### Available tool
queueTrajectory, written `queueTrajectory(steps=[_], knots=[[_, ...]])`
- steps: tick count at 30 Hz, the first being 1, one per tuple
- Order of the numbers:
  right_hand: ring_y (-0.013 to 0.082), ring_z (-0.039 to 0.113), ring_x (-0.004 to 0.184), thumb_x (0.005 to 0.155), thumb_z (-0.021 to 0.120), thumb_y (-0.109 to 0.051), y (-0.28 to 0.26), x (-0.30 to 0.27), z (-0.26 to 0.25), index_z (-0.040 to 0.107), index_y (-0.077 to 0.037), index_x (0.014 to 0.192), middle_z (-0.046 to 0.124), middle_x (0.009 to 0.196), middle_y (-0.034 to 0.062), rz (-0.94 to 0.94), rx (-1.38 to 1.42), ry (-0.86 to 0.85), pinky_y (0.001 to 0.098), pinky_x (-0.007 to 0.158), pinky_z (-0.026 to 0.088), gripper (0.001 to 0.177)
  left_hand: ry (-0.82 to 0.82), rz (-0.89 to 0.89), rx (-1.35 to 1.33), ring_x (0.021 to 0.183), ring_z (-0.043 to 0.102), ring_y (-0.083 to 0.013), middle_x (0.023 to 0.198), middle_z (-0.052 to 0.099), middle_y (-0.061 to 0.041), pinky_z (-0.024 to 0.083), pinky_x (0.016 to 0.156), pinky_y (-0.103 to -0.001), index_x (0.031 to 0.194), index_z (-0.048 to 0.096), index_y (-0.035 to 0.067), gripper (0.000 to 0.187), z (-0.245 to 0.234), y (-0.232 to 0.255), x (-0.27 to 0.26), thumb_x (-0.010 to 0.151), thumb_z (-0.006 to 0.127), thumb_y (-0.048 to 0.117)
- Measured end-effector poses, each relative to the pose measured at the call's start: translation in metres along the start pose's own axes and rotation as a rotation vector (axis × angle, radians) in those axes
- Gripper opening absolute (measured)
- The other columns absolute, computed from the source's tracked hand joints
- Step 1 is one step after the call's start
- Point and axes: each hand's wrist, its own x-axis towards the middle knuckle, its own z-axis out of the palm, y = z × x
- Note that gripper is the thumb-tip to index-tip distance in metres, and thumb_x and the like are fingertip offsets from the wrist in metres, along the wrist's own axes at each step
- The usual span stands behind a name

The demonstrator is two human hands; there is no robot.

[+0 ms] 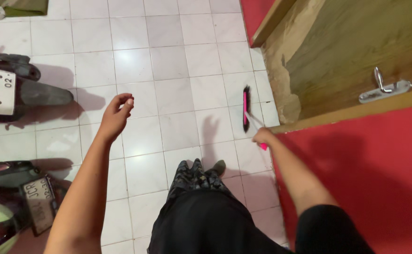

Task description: The person sweeps the tiled floor in an entryway using a broom and collects the debris into a red dustpan.

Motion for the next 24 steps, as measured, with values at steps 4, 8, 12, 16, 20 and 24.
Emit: queueTrajectory(steps=[4,8,12,16,20,24], knots=[[0.0264,0.068,0.051,0.072,0.072,-0.011,-0.029,0.032,0.021,0.073,0.006,0.064,0.072,0.065,0.0208,-0.15,-0.003,-0.114,0.0411,0.051,0.053,0.019,0.006,-0.027,0.032,0.113,0.06,-0.0183,0.129,0.064,-0.007,0.051,0.094,-0.035,0.137,0.058,0.006,0.047,0.021,0.004,0.017,0.102,0.059,0.037],[0.022,0.058,0.047,0.079,0.07,-0.001,-0.045,0.048,0.024,0.068,0.012,0.079,0.064,0.06,0.016,-0.137,0.416,-0.308,0.0386,0.042,0.043,0.013,0.007,-0.063,0.016,0.114,0.061,-0.0185,0.132,0.063,-0.007,0.051,0.095,-0.036,0.138,0.057,0.006,0.047,0.044,0.01,0.036,0.101,0.059,0.036],[0.013,0.052,0.05,0.084,0.067,0.001,-0.03,0.055,-0.004,0.068,0.011,0.101,0.06,0.066,0.0086,-0.172,0.667,-0.411,0.0305,0.043,0.039,0.019,-0.009,-0.094,0.035,0.116,0.061,-0.0182,0.134,0.063,-0.006,0.051,0.096,-0.037,0.138,0.056,0.007,0.048,0.083,0.02,0.061,0.101,0.059,0.036],[0.0097,0.052,0.055,0.085,0.064,0.003,0.011,0.046,-0.045,0.066,-0.003,0.118,0.061,0.072,0.0042,-0.136,0.808,-0.419,0.0279,0.045,0.038,0.034,-0.087,-0.065,0.036,0.116,0.061,-0.0188,0.135,0.062,-0.007,0.051,0.097,-0.037,0.138,0.056,0.007,0.047,0.138,0.042,0.094,0.102,0.058,0.036],[0.0121,0.053,0.052,0.084,0.068,-0.003,0.08,0.028,-0.084,0.069,-0.003,0.117,0.06,0.067,0.0059,-0.145,0.677,-0.269,0.0305,0.045,0.043,0.033,-0.175,-0.022,0.046,0.117,0.06,-0.0188,0.135,0.062,-0.007,0.05,0.098,-0.037,0.137,0.057,0.007,0.046,0.198,0.073,0.122,0.102,0.057,0.037],[0.0173,0.062,0.055,0.084,0.068,-0.005,0.168,0.029,-0.104,0.071,0.003,0.108,0.066,0.069,0.0093,-0.126,0.495,-0.094,0.0335,0.049,0.05,0.026,-0.26,0.039,0.02,0.118,0.06,-0.0178,0.136,0.061,-0.005,0.05,0.099,-0.036,0.136,0.057,0.008,0.046,0.244,0.095,0.14,0.101,0.057,0.038]])
